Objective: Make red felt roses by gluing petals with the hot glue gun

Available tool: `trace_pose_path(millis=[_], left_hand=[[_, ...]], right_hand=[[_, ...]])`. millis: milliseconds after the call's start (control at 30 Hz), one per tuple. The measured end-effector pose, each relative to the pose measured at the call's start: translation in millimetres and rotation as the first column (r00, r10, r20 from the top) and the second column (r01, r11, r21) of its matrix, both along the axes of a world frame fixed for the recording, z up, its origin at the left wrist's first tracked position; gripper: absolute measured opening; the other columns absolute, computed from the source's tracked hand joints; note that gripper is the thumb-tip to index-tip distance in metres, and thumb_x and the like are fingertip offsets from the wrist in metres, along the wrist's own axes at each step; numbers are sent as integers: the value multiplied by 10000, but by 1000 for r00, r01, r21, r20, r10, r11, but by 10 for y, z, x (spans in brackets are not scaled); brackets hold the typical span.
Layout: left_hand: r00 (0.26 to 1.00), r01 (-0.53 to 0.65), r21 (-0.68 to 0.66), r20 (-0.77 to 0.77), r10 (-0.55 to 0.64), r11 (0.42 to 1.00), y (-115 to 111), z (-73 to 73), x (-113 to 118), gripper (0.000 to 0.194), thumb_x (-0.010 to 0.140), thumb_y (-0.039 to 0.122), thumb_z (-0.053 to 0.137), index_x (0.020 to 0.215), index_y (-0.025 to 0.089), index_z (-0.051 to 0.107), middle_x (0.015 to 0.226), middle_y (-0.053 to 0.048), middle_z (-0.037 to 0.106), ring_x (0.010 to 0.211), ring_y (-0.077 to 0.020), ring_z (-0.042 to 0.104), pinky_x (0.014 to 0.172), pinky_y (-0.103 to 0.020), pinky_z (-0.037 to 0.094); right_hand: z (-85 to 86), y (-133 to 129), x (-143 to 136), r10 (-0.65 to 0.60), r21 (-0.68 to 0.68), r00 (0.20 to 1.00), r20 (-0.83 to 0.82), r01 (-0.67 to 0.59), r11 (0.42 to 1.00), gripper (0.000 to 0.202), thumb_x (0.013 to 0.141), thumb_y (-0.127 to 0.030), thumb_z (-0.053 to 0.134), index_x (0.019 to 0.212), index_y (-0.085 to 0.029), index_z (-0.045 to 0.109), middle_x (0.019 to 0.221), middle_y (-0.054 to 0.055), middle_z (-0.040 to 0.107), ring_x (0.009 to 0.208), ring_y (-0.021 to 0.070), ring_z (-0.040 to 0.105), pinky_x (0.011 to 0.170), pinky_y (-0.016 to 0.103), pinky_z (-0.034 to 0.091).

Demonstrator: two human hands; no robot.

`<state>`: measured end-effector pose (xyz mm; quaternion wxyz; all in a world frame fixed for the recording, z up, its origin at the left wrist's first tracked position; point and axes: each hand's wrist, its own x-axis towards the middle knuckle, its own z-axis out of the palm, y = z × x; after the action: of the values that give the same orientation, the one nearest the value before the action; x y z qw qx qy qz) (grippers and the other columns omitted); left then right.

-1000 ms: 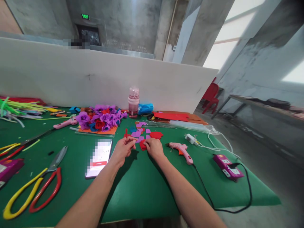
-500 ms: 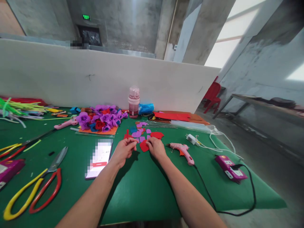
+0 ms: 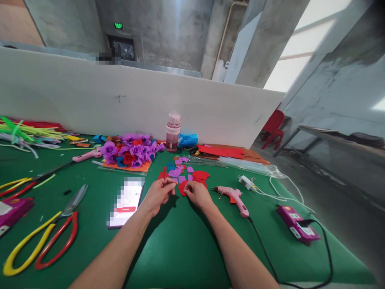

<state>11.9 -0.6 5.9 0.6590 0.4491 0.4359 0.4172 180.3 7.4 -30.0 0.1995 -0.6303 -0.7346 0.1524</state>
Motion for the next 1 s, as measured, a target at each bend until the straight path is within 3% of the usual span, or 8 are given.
trace_pose_path(millis=[200, 300, 567, 1000], left_hand=[[1000, 1, 1, -2, -1, 1000, -7, 9, 11, 241, 680, 314, 623, 825, 140, 538, 501, 66, 496, 294, 9, 210, 312, -153, 97], [1000, 4, 2, -1, -4, 1000, -6, 8, 10, 239, 681, 313, 621, 824, 141, 537, 502, 65, 497, 292, 9, 209, 312, -155, 94], [1000, 24, 9, -13, -24, 1000, -5, -18, 4, 245, 687, 330, 623, 826, 144, 548, 513, 61, 500, 298, 9, 217, 314, -152, 101], [1000, 17, -15, -10, -18, 1000, 2, -35, 12, 259, 665, 323, 645, 829, 144, 554, 507, 58, 507, 295, 9, 221, 324, -152, 95]], right_hand=[[68, -37, -64, -35, 109, 961, 275, 5, 994, 80, 738, -242, 558, 737, -186, 616, 726, 43, 668, 671, 159, 589, 556, 231, 295], [78, -40, -85, -61, 118, 941, 334, 22, 993, 123, 774, -216, 497, 741, -182, 611, 735, 51, 671, 670, 161, 596, 549, 241, 284], [113, -41, -58, 4, 59, 959, 283, -22, 998, 89, 738, -246, 546, 785, -201, 606, 790, 27, 671, 703, 150, 590, 550, 227, 291], [96, 9, -26, -58, 58, 962, 269, 43, 997, 179, 781, -253, 506, 728, -207, 670, 742, 55, 697, 660, 168, 618, 529, 241, 289]])
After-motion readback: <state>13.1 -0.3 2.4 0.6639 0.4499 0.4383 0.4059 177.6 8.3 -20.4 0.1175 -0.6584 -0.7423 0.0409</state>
